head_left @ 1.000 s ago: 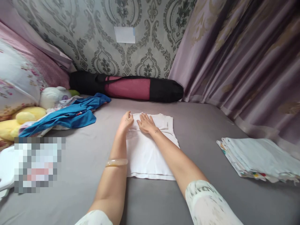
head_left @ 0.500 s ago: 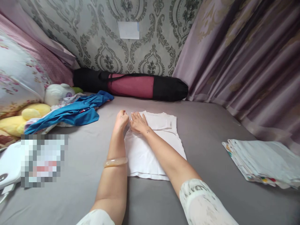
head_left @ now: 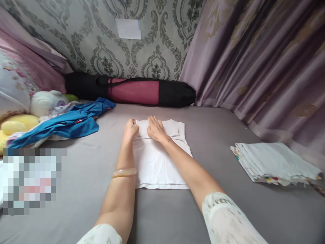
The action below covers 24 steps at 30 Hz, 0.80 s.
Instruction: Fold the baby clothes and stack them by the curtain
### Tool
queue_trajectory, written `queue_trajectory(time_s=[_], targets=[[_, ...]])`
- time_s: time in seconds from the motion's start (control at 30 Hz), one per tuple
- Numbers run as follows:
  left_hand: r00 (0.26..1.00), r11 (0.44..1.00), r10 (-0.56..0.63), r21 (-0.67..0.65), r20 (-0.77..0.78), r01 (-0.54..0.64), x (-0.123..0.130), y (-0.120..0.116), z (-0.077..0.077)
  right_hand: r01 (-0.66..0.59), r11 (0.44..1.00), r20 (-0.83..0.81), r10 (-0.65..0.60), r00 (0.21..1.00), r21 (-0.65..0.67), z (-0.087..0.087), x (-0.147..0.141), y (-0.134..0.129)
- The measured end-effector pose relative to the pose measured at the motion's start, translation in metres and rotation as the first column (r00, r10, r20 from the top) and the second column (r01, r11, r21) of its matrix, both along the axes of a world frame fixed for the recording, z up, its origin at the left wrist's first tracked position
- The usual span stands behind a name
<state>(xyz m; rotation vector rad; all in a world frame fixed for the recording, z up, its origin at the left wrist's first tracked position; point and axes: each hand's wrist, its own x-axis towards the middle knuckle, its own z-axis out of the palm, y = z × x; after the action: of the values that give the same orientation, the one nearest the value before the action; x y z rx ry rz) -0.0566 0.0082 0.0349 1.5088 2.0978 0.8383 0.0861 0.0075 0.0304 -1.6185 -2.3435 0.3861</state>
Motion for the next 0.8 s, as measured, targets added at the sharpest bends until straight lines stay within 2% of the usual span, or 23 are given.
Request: queue_trajectory(time_s=[0.17,0.23,0.33,0.4,0.57,0.67,0.8], targets=[[0.965,0.976,-0.216,-0.052,-0.151,0.210,0.020,0.003,-0.017,0.115,0.993,0.146,-0.109,0.983,-0.031,-0.008,0.059,-0.025],[0.932,0.964,-0.265,-0.073,-0.249,0.255,0.027,0.003,-0.025,0.135,0.990,0.169,-0.128,0.977,-0.030,-0.015,0.069,-0.029],[0.892,0.961,-0.273,-0.055,-0.359,0.272,0.033,-0.002,-0.033,0.145,0.989,0.162,-0.144,0.976,0.005,-0.022,0.073,-0.029],[0.879,0.961,-0.256,-0.008,-0.403,0.276,0.036,-0.007,-0.035,0.116,0.993,0.141,-0.117,0.983,0.015,-0.022,0.076,-0.029],[0.830,0.949,-0.247,0.047,-0.501,0.311,0.036,-0.018,-0.038,-0.063,0.998,0.132,0.062,0.989,0.006,-0.017,0.093,-0.046],[0.728,0.895,-0.338,0.036,-0.596,0.444,0.031,-0.028,-0.037,-0.144,0.990,0.158,0.142,0.977,0.002,-0.015,0.105,-0.065],[0.528,0.744,-0.502,-0.031,-0.685,0.667,0.023,-0.056,-0.031,-0.245,0.969,0.180,0.248,0.952,-0.037,-0.013,0.113,-0.091]])
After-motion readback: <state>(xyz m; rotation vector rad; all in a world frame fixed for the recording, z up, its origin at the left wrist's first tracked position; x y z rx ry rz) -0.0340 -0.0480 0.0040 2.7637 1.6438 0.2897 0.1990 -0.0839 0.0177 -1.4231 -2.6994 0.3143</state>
